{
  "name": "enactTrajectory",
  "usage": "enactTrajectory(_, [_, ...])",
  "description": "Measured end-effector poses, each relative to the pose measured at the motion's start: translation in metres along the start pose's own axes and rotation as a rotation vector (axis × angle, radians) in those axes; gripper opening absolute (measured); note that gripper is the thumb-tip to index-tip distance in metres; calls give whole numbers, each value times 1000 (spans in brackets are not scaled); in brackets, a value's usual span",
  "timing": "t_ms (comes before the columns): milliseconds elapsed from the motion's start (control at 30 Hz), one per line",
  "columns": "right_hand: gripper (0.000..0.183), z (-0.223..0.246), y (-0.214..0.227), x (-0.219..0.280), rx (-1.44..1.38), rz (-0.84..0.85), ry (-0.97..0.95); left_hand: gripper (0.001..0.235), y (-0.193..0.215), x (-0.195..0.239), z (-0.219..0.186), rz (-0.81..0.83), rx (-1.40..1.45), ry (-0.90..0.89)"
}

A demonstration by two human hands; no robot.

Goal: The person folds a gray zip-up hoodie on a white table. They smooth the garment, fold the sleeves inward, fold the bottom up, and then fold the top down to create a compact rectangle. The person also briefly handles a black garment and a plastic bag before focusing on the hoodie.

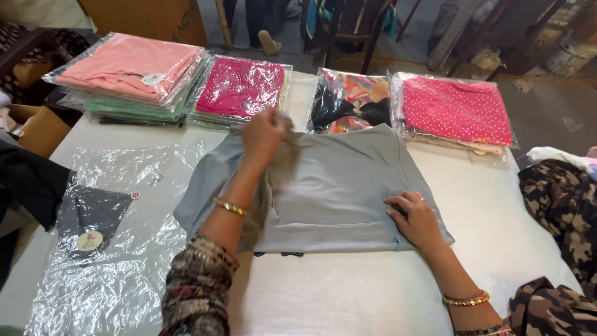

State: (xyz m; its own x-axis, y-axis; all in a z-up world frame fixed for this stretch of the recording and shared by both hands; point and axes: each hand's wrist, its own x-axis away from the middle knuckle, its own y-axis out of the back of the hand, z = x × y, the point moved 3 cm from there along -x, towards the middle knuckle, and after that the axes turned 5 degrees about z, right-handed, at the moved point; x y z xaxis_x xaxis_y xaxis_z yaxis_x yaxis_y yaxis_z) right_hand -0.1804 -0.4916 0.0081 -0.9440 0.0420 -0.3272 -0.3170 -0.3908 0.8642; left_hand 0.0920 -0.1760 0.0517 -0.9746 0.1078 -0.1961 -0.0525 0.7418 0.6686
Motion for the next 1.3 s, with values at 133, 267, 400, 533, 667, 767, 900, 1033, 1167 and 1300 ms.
enactTrajectory(133, [22,1,1,0,-5,33,-10,25,-26,105,-63,229,-213,-677])
enactTrajectory(267, [22,0,10,3,-35,39,-2,53,-21,185,-54,679,-295,-800])
enactTrajectory(400, [23,10,20,-3,-75,54,-68,78,37,174,-10,485,-379,-674])
enactTrajectory(533, [31,58,23,-33,-65,16,154,97,75,157,52,308,-508,-411])
enactTrajectory(667, [54,122,7,-71,55,103,546,76,69,147,116,331,-370,-209])
enactTrajectory(767, [22,114,-3,-101,-38,144,360,73,58,139,133,329,-379,-179])
enactTrajectory(900, [26,38,9,-136,-359,-96,333,72,66,136,138,332,-329,-148])
enactTrajectory(1033, [19,-4,34,-116,-880,-189,-21,51,73,132,140,335,-339,-100])
enactTrajectory(1167, [20,-45,33,-83,-929,-270,34,28,73,138,135,336,-344,-171])
enactTrajectory(1300, [38,-9,56,-55,-599,-300,98,27,88,143,119,335,-346,-228])
